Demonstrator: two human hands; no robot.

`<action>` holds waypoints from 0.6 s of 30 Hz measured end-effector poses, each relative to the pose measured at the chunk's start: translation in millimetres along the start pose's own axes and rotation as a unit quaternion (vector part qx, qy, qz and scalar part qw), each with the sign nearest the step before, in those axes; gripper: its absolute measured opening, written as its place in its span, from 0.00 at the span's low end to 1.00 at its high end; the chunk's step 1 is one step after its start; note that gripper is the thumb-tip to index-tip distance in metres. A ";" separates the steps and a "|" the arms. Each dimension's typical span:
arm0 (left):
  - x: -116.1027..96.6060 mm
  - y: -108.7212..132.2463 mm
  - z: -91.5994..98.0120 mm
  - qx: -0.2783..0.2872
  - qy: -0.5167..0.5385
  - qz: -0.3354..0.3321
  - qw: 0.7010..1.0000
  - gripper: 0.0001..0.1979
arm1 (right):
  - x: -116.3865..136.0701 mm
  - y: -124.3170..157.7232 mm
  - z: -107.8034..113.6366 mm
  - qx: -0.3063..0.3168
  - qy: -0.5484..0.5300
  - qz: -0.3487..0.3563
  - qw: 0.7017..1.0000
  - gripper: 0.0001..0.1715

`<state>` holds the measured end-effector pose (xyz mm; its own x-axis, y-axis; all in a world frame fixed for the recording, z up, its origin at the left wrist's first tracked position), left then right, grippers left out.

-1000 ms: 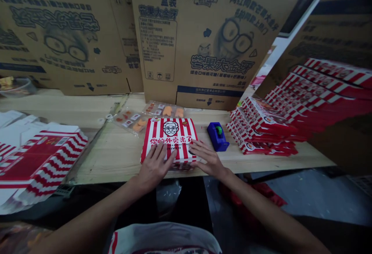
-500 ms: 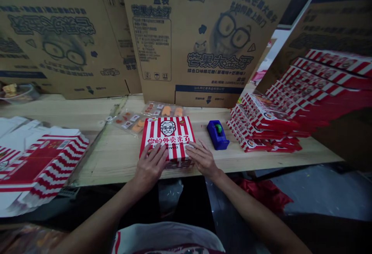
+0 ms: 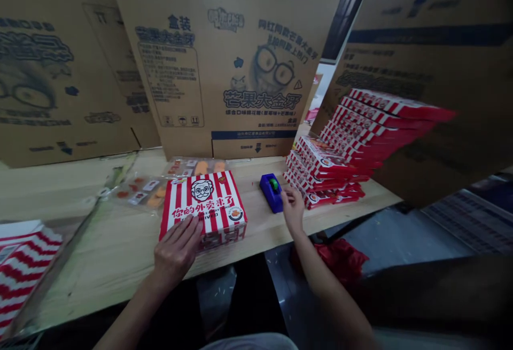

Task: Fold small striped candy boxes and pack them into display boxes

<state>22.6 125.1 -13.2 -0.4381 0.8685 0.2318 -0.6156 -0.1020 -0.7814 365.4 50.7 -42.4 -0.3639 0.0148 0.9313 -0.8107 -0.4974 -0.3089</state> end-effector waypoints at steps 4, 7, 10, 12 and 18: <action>-0.7 -2.4 0.5 -0.017 0.009 0.009 1.000 0.15 | -26.9 -41.2 12.9 0.055 0.017 -0.093 0.994 0.17; 0.4 -3.6 0.7 -0.017 0.009 0.016 1.000 0.15 | -37.7 -45.5 7.4 0.079 0.008 -0.150 0.986 0.16; 0.7 -3.9 1.2 -0.015 0.011 0.019 1.000 0.15 | -45.0 -42.0 2.2 0.063 -0.003 -0.188 0.980 0.16; 0.4 -3.8 1.5 -0.014 0.014 0.022 1.000 0.15 | -48.9 -39.5 0.7 0.048 -0.012 -0.203 0.978 0.16; 0.0 -2.9 0.8 -0.015 0.010 0.027 0.999 0.15 | -51.2 -40.1 2.8 0.068 -0.068 -0.193 0.976 0.14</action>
<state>23.8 125.0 -10.5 -0.4574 0.8715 0.1766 -0.5713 -0.1358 -0.8094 417.8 67.5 -77.2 0.0287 0.1129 0.9932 -0.8036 -0.5883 0.0901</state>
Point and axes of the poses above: each hand's wrist, its own y-axis away from the middle knuckle, its own z-axis out of the back of the hand, x = y × z, the point moved 3 cm from there along -y, towards the middle knuckle, and after that the axes turned 1 degree about -z, right-handed, at the moved point
